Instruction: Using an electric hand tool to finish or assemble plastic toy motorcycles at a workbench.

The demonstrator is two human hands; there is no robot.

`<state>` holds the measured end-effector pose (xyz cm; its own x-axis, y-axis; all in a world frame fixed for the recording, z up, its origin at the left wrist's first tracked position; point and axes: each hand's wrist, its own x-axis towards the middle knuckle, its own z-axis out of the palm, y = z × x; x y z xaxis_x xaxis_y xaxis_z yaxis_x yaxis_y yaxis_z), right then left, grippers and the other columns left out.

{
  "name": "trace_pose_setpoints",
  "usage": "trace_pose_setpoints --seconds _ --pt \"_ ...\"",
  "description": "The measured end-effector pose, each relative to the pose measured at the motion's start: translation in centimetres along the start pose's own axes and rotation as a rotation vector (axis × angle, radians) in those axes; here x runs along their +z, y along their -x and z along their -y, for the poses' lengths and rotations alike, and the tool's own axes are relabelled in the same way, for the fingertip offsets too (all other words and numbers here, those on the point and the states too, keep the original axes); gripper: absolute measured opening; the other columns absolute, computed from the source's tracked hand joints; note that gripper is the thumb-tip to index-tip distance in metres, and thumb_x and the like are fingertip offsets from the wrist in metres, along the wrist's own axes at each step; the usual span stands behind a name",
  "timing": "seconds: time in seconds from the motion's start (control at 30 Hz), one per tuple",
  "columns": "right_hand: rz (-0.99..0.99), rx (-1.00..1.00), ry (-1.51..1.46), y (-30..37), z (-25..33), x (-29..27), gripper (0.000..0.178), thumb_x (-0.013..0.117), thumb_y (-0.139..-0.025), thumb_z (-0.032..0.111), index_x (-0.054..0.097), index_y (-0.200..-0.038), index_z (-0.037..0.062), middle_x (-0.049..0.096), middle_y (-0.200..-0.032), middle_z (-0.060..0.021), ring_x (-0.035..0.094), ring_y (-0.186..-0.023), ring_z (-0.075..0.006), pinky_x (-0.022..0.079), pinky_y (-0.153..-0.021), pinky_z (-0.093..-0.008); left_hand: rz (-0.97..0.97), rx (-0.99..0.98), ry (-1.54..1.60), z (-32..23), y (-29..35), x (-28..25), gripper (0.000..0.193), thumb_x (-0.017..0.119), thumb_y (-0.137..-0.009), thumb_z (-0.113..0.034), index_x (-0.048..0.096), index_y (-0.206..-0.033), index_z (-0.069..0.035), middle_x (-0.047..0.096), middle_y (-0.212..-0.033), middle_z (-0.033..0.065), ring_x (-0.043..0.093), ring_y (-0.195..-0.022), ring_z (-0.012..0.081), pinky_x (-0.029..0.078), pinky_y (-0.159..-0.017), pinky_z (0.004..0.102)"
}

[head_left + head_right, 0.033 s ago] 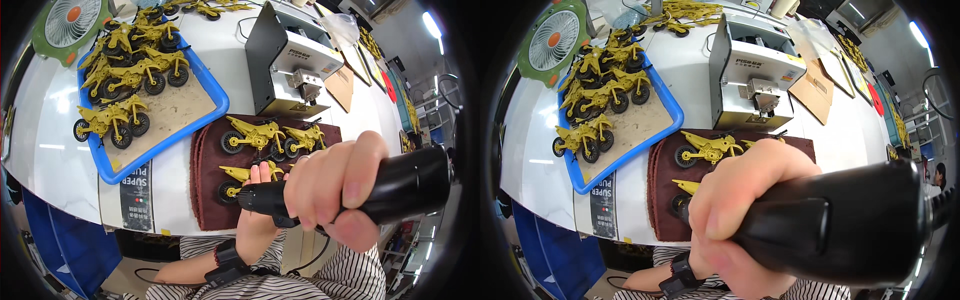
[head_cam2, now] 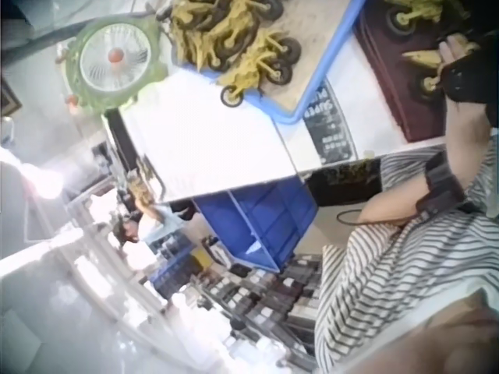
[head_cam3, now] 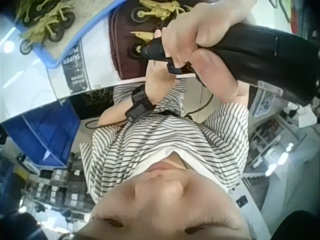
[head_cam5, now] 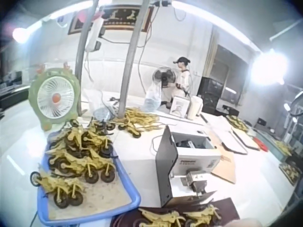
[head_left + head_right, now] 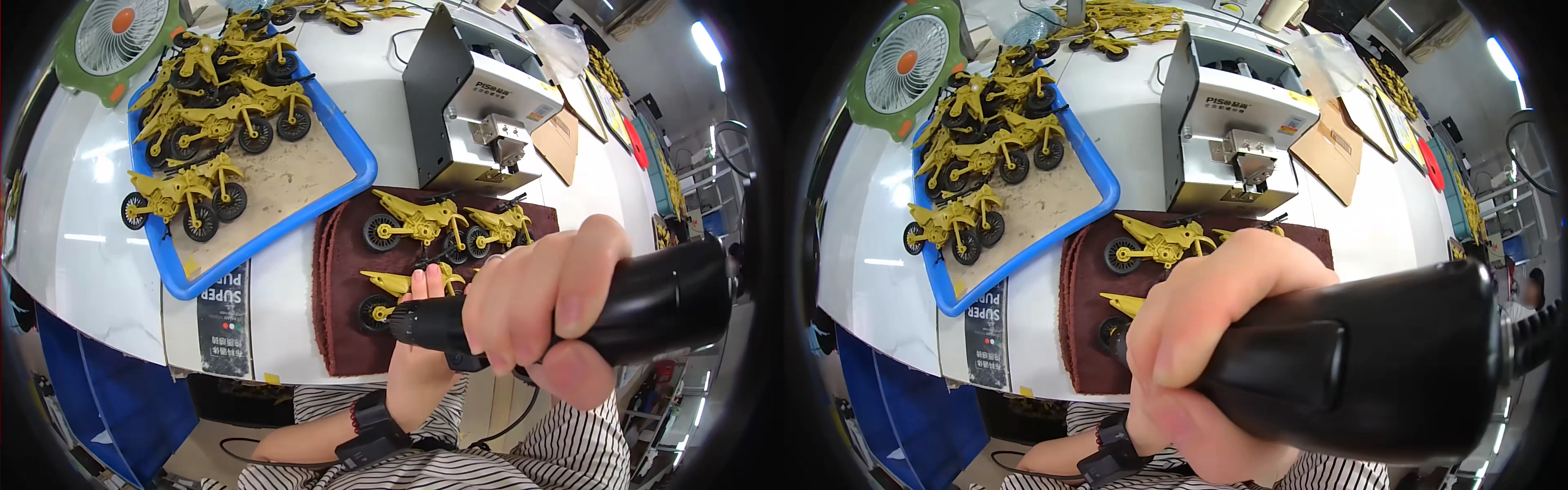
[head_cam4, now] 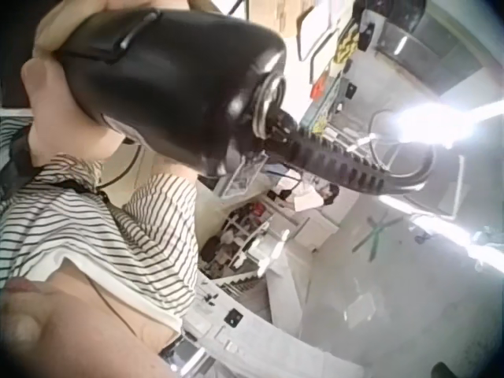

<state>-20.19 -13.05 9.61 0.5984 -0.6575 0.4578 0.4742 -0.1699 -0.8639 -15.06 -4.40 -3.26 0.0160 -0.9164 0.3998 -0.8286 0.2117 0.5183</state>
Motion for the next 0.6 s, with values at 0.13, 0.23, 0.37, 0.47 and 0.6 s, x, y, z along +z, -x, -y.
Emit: trace_pose_setpoints --seconds 0.13,0.23,0.37,0.47,0.6 --pt "-0.01 0.081 0.123 0.0 -0.2 0.9 0.025 0.062 -0.076 0.002 0.041 -0.09 0.0067 0.054 -0.067 -0.0061 0.055 -0.054 -0.0172 0.048 -0.056 -0.0329 -0.004 0.017 -0.019 0.1 0.0 -0.2 0.047 0.045 -0.087 -0.019 0.038 -0.131 -0.004 0.037 -0.13 0.0304 0.039 -0.121 0.0421 0.039 -0.095 0.0439" --pt "-0.06 0.046 0.181 0.1 -0.2 1.3 0.026 0.063 -0.076 0.003 0.042 -0.09 0.0071 0.054 -0.066 -0.0053 0.055 -0.055 -0.0168 0.048 -0.057 -0.0328 -0.006 0.032 -0.022 -0.2 -0.1 -0.3 0.047 0.044 -0.088 -0.019 0.038 -0.131 -0.003 0.038 -0.13 0.0299 0.04 -0.121 0.0417 0.038 -0.096 0.0434" --pt "0.07 0.169 0.269 -0.9 -0.8 0.9 0.025 0.065 -0.076 0.005 0.042 -0.087 0.0077 0.053 -0.064 -0.0046 0.055 -0.055 -0.0162 0.048 -0.058 -0.0329 -0.007 -0.004 -0.083 0.8 0.3 -0.1 0.047 0.042 -0.088 -0.019 0.037 -0.131 -0.002 0.039 -0.13 0.0292 0.04 -0.121 0.0413 0.038 -0.097 0.0428" --pt "0.079 0.201 0.307 -1.0 0.0 1.6 0.025 0.066 -0.075 0.005 0.043 -0.085 0.0078 0.053 -0.063 -0.0043 0.054 -0.053 -0.0157 0.048 -0.056 -0.0328 -0.018 0.025 -0.061 0.3 0.1 -0.3 0.047 0.042 -0.088 -0.019 0.037 -0.132 -0.002 0.039 -0.129 0.0287 0.041 -0.12 0.0409 0.038 -0.098 0.0423" --pt "0.065 0.132 0.244 -0.7 -0.9 1.7 0.025 0.066 -0.074 0.004 0.044 -0.085 0.007 0.055 -0.063 -0.0043 0.054 -0.05 -0.0153 0.049 -0.054 -0.0317 -0.014 0.028 -0.087 0.5 0.0 -0.2 0.047 0.04 -0.089 -0.019 0.036 -0.132 -0.001 0.04 -0.129 0.028 0.041 -0.12 0.0405 0.038 -0.098 0.0417"
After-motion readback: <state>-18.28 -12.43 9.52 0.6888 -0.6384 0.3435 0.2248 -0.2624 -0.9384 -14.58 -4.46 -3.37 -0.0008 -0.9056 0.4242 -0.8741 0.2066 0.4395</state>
